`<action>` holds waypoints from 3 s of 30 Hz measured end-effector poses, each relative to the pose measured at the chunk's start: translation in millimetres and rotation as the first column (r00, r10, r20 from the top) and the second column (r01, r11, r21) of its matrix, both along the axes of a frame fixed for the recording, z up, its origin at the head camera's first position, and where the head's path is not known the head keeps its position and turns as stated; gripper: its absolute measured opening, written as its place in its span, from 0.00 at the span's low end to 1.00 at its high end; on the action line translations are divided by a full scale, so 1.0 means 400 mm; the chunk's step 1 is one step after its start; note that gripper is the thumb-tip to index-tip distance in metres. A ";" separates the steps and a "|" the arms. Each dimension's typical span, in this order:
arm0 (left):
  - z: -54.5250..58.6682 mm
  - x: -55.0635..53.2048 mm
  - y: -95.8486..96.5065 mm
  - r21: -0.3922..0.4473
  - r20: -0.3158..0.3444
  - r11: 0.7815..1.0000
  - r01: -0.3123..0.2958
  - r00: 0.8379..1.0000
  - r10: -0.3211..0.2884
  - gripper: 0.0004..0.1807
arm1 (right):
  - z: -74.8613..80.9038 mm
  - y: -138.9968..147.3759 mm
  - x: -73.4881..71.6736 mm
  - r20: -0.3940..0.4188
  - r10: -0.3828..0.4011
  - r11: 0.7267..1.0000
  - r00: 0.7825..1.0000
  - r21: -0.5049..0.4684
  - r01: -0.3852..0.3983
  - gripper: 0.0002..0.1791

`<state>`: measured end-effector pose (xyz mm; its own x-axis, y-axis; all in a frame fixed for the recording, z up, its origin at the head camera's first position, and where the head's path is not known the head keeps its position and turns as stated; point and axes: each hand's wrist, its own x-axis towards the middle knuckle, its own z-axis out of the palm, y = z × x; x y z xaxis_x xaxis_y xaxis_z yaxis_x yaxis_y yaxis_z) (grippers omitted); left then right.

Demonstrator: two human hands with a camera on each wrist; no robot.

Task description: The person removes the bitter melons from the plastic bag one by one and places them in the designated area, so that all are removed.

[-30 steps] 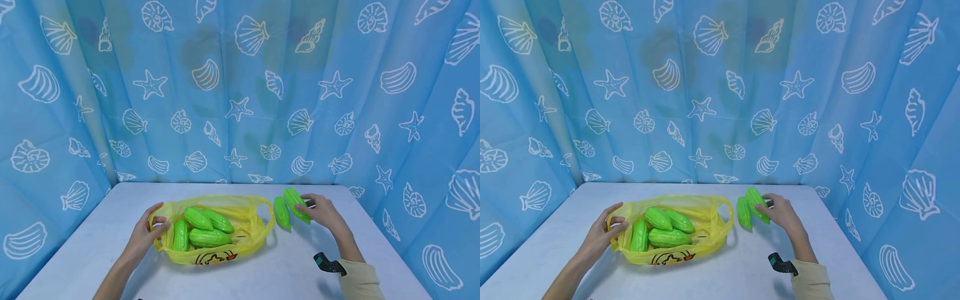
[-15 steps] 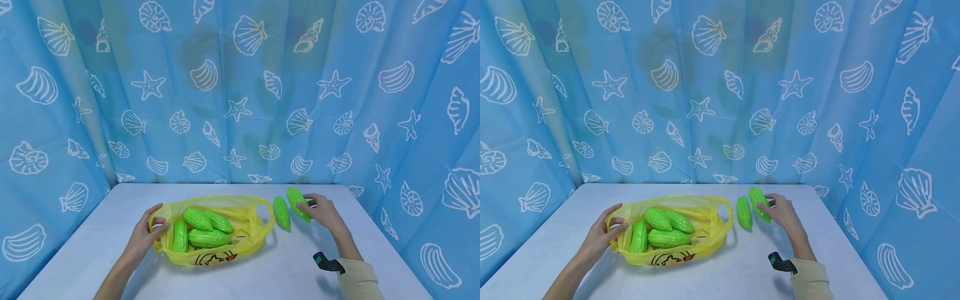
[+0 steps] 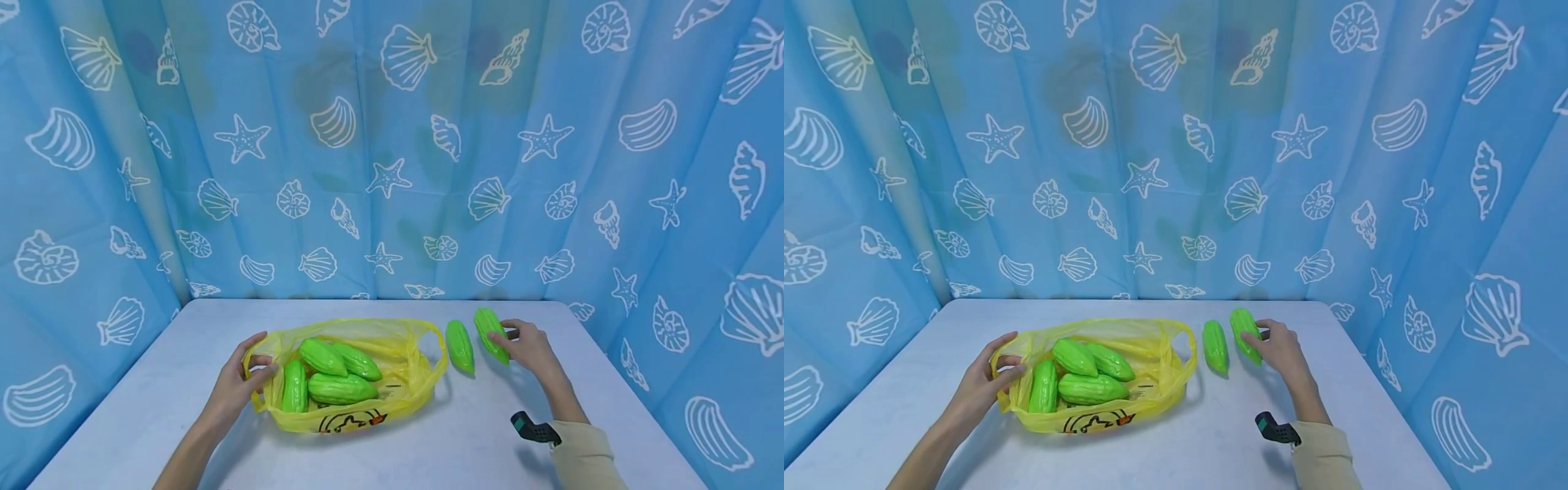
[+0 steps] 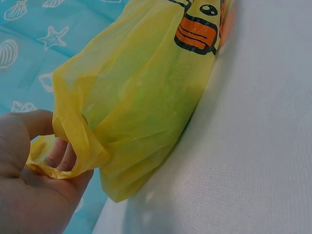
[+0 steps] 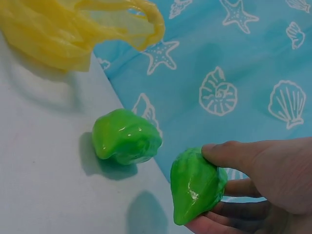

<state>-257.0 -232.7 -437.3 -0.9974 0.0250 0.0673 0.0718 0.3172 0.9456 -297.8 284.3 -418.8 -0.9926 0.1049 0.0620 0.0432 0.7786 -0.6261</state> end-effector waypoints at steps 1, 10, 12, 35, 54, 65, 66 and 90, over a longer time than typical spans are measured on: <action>0.001 0.000 0.000 -0.001 0.001 1.000 -0.002 1.000 0.002 0.38 | -0.003 0.001 -0.001 -0.001 -0.004 1.000 1.000 0.001 0.004 0.37; 0.003 -0.001 0.002 -0.008 0.001 1.000 -0.004 1.000 0.004 0.38 | -0.027 0.003 -0.006 0.000 -0.002 1.000 1.000 0.019 0.002 0.35; 0.003 0.000 0.003 -0.009 0.000 1.000 -0.006 1.000 0.006 0.38 | -0.032 0.003 -0.008 0.014 -0.008 1.000 1.000 0.011 0.008 0.35; 0.001 -0.002 0.005 -0.016 0.013 1.000 -0.010 1.000 0.010 0.39 | -0.071 0.003 -0.024 0.049 -0.023 1.000 0.999 0.022 0.022 0.35; 0.000 0.000 0.005 -0.020 0.011 1.000 -0.011 1.000 0.011 0.39 | -0.066 -0.019 -0.015 0.051 -0.002 1.000 0.999 0.023 0.001 0.35; 0.001 0.001 0.006 -0.012 0.013 1.000 -0.007 1.000 0.007 0.39 | -0.068 -0.021 -0.021 0.048 0.003 1.000 0.999 0.029 -0.005 0.35; 0.001 0.001 0.007 -0.011 0.015 1.000 -0.007 1.000 0.007 0.39 | -0.069 -0.021 -0.022 0.049 0.003 1.000 0.999 0.030 -0.004 0.35; 0.001 0.001 0.007 -0.017 0.011 1.000 -0.011 1.000 0.012 0.38 | -0.063 -0.018 -0.023 0.054 0.008 0.999 0.998 0.034 -0.010 0.36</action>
<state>-256.7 -230.1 -436.8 -0.9983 0.0146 0.0561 0.0578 0.3340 0.9408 -307.0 277.2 -443.9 -0.9955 0.0944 0.0114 0.0690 0.8000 -0.5960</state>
